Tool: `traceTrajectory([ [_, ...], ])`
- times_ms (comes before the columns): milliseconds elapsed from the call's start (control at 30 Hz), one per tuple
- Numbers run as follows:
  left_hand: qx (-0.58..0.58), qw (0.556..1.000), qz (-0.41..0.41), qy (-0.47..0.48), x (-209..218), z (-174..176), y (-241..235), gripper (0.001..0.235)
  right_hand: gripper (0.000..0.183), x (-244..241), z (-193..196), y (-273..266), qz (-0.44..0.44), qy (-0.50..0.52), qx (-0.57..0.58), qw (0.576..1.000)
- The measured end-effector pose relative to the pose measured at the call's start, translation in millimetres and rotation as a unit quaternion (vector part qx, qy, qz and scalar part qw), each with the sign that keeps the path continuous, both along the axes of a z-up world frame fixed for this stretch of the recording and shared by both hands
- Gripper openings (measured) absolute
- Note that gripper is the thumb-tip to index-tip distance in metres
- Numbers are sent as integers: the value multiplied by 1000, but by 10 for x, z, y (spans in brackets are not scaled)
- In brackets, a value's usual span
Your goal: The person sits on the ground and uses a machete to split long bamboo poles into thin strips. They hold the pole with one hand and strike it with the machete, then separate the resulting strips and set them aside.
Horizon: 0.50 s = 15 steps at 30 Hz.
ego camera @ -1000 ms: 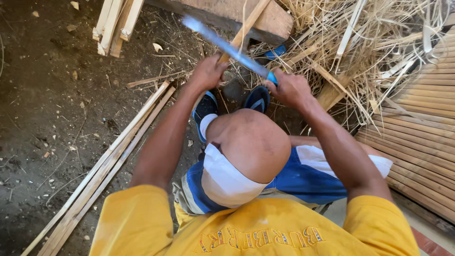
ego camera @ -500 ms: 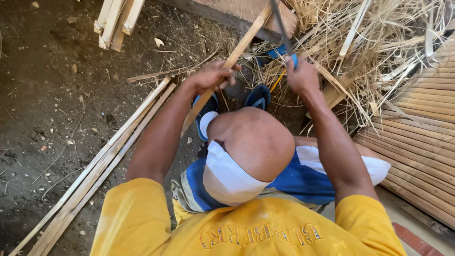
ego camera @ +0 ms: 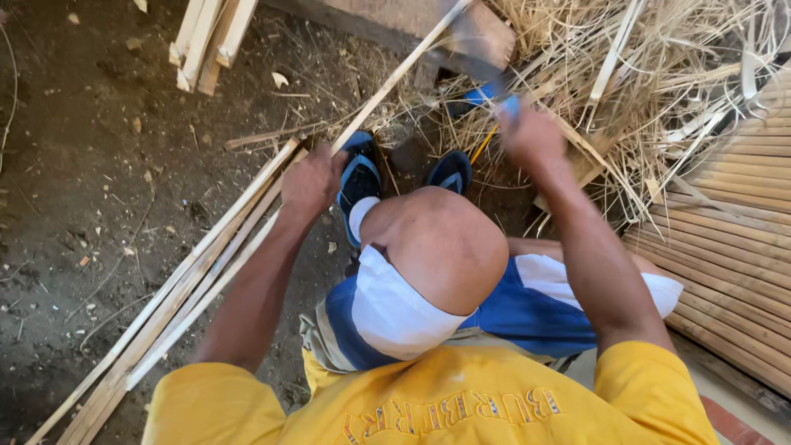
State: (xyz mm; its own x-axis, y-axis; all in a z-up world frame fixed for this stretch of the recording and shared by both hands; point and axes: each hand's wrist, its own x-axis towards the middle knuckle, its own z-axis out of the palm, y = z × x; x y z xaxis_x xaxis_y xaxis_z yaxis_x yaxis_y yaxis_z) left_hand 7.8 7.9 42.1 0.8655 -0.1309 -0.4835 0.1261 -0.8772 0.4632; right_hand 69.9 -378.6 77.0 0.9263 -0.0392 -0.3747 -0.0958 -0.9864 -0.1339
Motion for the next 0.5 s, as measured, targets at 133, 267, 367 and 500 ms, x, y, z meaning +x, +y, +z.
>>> traceTrajectory([
  [133,-9,999,19,36,78,-32,-188,47,48,-383,-89,462,135,65,29,988],
  [267,-4,1000,11,-20,-20,-97,-92,42,49,-372,13,507,33,61,20,997],
  [367,13,1000,13,-5,16,-184,-22,42,50,-442,10,400,206,68,18,976],
  [500,29,999,17,-24,-474,-276,373,38,40,91,105,-237,-114,-84,68,988],
])
